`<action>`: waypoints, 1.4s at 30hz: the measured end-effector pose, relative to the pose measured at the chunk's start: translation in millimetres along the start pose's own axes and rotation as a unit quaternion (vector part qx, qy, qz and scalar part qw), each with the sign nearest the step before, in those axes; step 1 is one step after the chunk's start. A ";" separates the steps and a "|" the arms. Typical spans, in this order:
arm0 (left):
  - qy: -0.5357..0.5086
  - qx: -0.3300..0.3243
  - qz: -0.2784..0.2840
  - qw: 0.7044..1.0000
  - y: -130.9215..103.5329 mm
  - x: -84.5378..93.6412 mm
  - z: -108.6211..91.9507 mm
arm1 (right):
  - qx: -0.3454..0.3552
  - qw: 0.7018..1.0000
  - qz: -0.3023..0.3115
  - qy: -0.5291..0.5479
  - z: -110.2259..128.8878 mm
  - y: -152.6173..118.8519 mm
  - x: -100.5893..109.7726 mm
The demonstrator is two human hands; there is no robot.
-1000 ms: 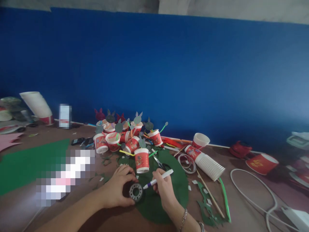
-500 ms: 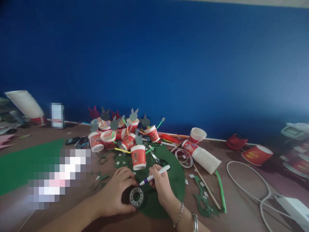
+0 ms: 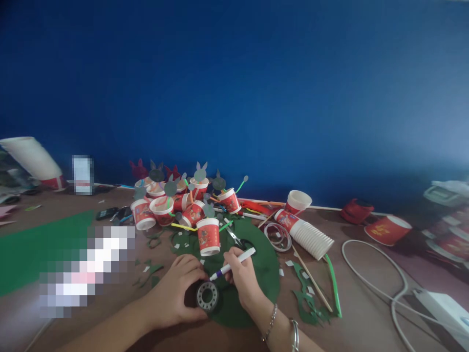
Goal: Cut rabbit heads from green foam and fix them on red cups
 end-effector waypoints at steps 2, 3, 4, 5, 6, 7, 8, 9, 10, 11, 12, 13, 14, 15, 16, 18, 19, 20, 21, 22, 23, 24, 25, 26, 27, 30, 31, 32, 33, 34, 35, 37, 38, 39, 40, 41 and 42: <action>-0.003 0.004 0.002 1.000 0.1 -0.3 0.1 | 0.002 1.000 0.002 -0.008 -0.3 -0.2 -0.3; -0.005 0.005 0.002 1.000 0.2 -0.1 0.0 | 0.004 1.000 0.003 -0.012 -0.2 -0.6 -0.5; -0.007 0.006 0.003 1.000 0.3 0.0 -0.1 | 0.007 1.000 0.004 -0.017 0.0 -1.1 -0.8; -0.008 0.007 0.004 1.000 0.4 0.2 -0.2 | 0.010 1.000 0.006 -0.024 0.2 -1.8 -1.5; -0.009 0.009 0.007 1.000 0.5 0.2 -0.2 | 0.015 0.999 0.009 -0.031 0.7 -2.5 -2.4; -0.010 0.009 0.011 1.000 0.4 -0.1 -0.3 | 0.022 0.999 0.014 -0.040 1.3 -3.3 -3.6; -0.010 0.010 0.014 1.000 0.2 -0.2 -0.3 | 0.029 0.998 0.019 -0.050 1.8 -4.1 -5.2; -0.010 0.010 0.017 1.000 0.0 -0.5 -0.3 | 0.036 0.997 0.026 -0.059 2.3 -4.7 -7.0; -0.010 0.009 0.020 1.000 -0.3 -0.8 -0.3 | 0.042 0.996 0.032 -0.067 2.6 -5.1 -8.8; -0.011 0.007 0.021 1.000 -0.5 -1.1 -0.4 | 0.047 0.996 0.037 -0.073 2.7 -5.2 -10.2; -0.011 0.006 0.021 1.000 -0.7 -1.1 -0.4 | 0.049 0.995 0.040 -0.078 2.7 -5.1 -11.3; -0.011 0.004 0.020 1.000 -0.7 -1.2 -0.3 | 0.050 0.995 0.043 -0.080 2.5 -4.8 -12.2; -0.011 0.004 0.019 1.000 -0.7 -1.3 -0.2 | 0.049 0.994 0.045 -0.082 2.3 -4.5 -12.8; -0.012 0.004 0.019 1.000 -0.7 -1.6 0.1 | 0.047 0.994 0.045 -0.083 2.0 -4.2 -13.1; -0.012 0.005 0.019 1.000 -0.6 -1.7 0.4 | 0.044 0.994 0.045 -0.084 1.8 -4.2 -13.1; -0.014 0.007 0.022 1.000 -0.6 -2.2 1.0 | 0.045 0.994 0.043 -0.091 1.9 -5.2 -13.2; -0.016 0.008 0.023 1.000 -0.7 -2.4 1.3 | 0.050 0.993 0.042 -0.099 2.5 -6.5 -13.3; -0.019 0.009 0.022 1.000 -0.9 -2.3 1.6 | 0.063 0.991 0.041 -0.113 3.8 -8.3 -13.7; -0.022 0.010 0.022 0.999 -1.2 -2.1 1.7 | 0.083 0.987 0.037 -0.130 6.1 -10.9 -14.1; -0.024 0.011 0.022 0.999 -1.5 -1.8 1.8 | 0.111 0.982 0.031 -0.150 9.3 -14.2 -14.4; -0.026 0.012 0.022 0.999 -1.7 -1.6 1.7 | 0.143 0.974 0.022 -0.174 12.7 -18.0 -14.8; -0.027 0.012 0.023 0.999 -1.8 -1.5 1.6 | 0.175 0.964 0.012 -0.200 15.8 -22.0 -15.4; -0.027 0.011 0.024 0.999 -1.8 -1.5 1.3 | 0.202 0.953 0.004 -0.227 18.1 -25.7 -16.4; -0.027 0.010 0.025 0.999 -1.7 -1.4 1.0 | 0.223 0.942 -0.004 -0.251 19.5 -28.8 -17.5; -0.025 0.010 0.025 0.999 -1.6 -1.5 0.9 | 0.236 0.933 -0.008 -0.272 20.0 -31.2 -18.7; -0.021 0.011 0.025 0.999 -1.3 -2.2 1.7 | 0.254 0.919 -0.002 -0.302 19.6 -35.6 -22.3; -0.019 0.011 0.025 0.999 -1.3 -2.6 2.2 | 0.256 0.917 0.002 -0.305 19.3 -36.5 -23.3; -0.019 0.010 0.026 0.999 -1.2 -3.2 2.6 | 0.256 0.916 0.006 -0.307 18.7 -37.1 -24.2; -0.019 0.009 0.025 0.999 -1.2 -3.6 3.0 | 0.255 0.916 0.008 -0.309 17.9 -37.3 -24.9; -0.019 0.007 0.024 1.000 -1.2 -3.9 3.4 | 0.252 0.916 0.010 -0.310 17.0 -37.3 -25.4; -0.019 0.006 0.023 1.000 -1.1 -4.2 3.9 | 0.249 0.917 0.011 -0.311 16.0 -37.1 -25.9; -0.021 0.004 0.023 1.000 -1.1 -4.9 4.7 | 0.239 0.919 0.019 -0.314 13.8 -35.9 -27.3; -0.021 0.005 0.022 1.000 -1.1 -5.1 5.3 | 0.233 0.920 0.024 -0.315 12.8 -34.9 -28.1; -0.022 0.006 0.022 1.000 -1.2 -5.2 5.9 | 0.225 0.921 0.030 -0.316 11.9 -33.6 -28.9; -0.022 0.008 0.020 1.000 -1.4 -5.3 6.6 | 0.217 0.923 0.037 -0.316 11.1 -32.0 -29.8; -0.022 0.010 0.017 1.000 -1.6 -5.2 7.4 | 0.208 0.924 0.043 -0.317 10.7 -30.2 -30.7; -0.022 0.011 0.015 1.000 -1.7 -5.4 8.0 | 0.199 0.925 0.050 -0.319 10.6 -28.4 -31.8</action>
Point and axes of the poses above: each hand's wrist, its own y-axis towards the middle knuckle, its own x-axis out of the back of the hand, z = x × y, the point moved 8 cm from there along y, towards the middle knuckle, and after that the axes turned 14 degrees about -x, right-handed, at the moved point
